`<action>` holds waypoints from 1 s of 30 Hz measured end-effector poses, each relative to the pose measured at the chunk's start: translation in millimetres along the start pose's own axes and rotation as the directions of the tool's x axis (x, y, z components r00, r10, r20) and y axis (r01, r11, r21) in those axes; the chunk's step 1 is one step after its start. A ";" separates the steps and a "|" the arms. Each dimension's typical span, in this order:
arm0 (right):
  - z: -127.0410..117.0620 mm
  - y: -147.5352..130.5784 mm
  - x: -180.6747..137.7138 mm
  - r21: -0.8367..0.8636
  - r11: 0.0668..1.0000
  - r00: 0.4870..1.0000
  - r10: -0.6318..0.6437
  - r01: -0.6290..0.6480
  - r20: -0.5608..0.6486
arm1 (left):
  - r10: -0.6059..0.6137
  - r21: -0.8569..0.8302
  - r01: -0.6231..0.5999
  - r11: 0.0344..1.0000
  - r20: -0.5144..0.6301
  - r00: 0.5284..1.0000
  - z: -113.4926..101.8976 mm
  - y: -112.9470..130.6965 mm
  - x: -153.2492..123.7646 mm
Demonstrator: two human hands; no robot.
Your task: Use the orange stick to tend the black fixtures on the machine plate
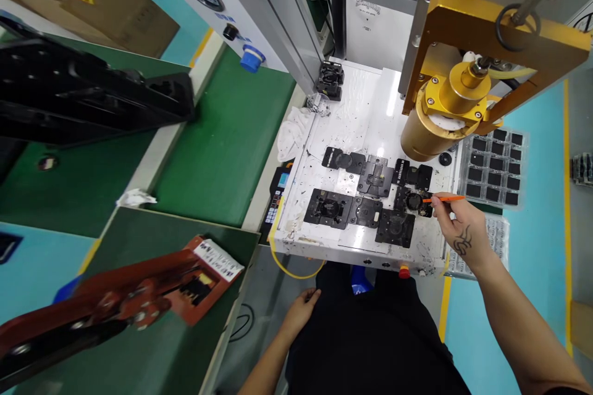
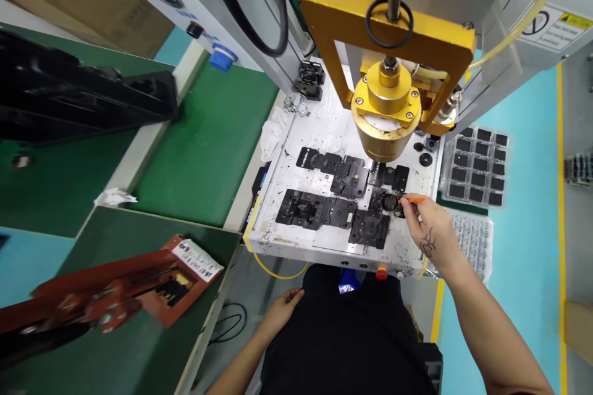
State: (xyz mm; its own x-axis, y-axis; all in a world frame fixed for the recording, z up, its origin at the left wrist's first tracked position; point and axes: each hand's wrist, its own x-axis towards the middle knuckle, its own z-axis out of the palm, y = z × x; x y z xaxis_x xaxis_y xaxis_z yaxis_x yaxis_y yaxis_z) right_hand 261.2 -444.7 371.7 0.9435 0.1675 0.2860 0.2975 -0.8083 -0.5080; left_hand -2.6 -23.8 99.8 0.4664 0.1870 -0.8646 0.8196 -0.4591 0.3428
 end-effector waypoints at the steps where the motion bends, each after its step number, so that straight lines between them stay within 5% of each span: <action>1: -0.3 -0.2 0.9 -0.011 1.000 1.000 -0.016 0.016 0.000 | 0.001 -0.002 -0.001 1.000 0.000 1.000 0.0 0.2 -0.3; 13: 5.1 2.0 0.8 -0.047 0.994 0.994 -0.101 0.103 0.045 | -0.007 -0.005 0.007 1.000 0.001 1.000 1.1 0.9 -1.2; 22: -0.8 0.0 1.6 0.143 0.976 0.985 0.171 -0.166 -0.021 | -0.008 -0.014 0.008 1.000 -0.005 1.000 2.2 1.4 -1.2; 30: 1.4 3.0 -2.3 0.175 0.966 0.981 0.181 -0.190 0.067 | -0.019 0.006 0.019 1.000 -0.014 1.000 2.4 1.2 -0.6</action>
State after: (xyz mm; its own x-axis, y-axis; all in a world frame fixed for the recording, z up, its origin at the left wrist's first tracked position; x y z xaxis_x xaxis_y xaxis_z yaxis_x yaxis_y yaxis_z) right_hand 260.2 -446.8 368.3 0.9893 0.0562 0.1346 0.1340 -0.7141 -0.6871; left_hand -2.7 -26.5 99.9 0.4551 0.2075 -0.8659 0.8263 -0.4609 0.3239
